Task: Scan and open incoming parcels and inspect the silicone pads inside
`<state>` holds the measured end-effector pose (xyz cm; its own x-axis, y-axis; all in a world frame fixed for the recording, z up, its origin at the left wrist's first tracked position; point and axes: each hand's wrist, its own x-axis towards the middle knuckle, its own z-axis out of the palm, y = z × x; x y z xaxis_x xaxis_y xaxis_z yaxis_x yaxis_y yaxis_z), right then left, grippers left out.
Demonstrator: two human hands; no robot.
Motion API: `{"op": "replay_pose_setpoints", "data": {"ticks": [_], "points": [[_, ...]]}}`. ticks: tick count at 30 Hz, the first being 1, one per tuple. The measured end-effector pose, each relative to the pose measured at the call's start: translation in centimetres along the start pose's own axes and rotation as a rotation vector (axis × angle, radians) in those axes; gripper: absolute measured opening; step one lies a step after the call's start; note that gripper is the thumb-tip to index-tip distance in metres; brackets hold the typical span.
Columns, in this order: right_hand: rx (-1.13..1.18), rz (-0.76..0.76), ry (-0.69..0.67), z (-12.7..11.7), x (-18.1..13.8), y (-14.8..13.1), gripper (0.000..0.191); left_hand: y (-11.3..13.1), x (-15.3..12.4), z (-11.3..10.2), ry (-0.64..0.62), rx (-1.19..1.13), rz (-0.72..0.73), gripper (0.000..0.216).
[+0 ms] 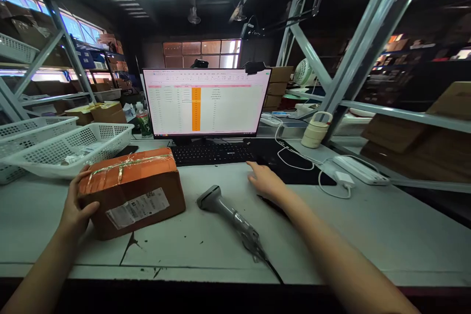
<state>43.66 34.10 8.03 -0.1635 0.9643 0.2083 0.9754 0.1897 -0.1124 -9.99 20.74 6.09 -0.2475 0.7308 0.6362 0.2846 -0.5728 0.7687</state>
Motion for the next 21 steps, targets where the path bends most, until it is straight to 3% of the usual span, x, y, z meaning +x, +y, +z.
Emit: {"op": "replay_pose_setpoints", "data": {"ticks": [3,6,10,13,15,18,19,21], "points": [[-0.026,0.062,-0.133,0.4,-5.7,2.3,0.066,-0.3,0.3,-1.2,-0.067,-0.16,-0.075,0.086],[-0.075,0.118,-0.138,1.0,-9.7,3.2,0.059,-0.1,1.0,-2.4,-0.179,-0.285,-0.183,0.094],[-0.09,0.12,-0.04,0.6,-11.2,2.3,0.053,0.7,2.4,-3.3,-0.317,-0.323,-0.3,0.093],[0.029,0.13,0.088,-0.7,-11.2,0.6,0.047,2.5,2.6,-3.3,-0.32,-0.274,-0.32,0.089],[0.164,0.093,0.234,-1.9,-11.7,-1.2,0.045,4.9,1.8,-2.5,-0.243,-0.218,-0.193,0.082],[0.375,-0.094,0.353,-3.7,-13.5,-5.6,0.042,10.1,-0.7,0.4,-0.125,-0.029,0.175,0.072],[0.416,-0.176,0.352,-4.2,-14.3,-7.4,0.04,11.9,-1.7,1.8,-0.149,0.077,0.286,0.073],[0.425,-0.338,0.364,-5.0,-15.5,-11.2,0.036,14.6,-3.5,4.9,-0.317,0.403,0.377,0.078]]}}
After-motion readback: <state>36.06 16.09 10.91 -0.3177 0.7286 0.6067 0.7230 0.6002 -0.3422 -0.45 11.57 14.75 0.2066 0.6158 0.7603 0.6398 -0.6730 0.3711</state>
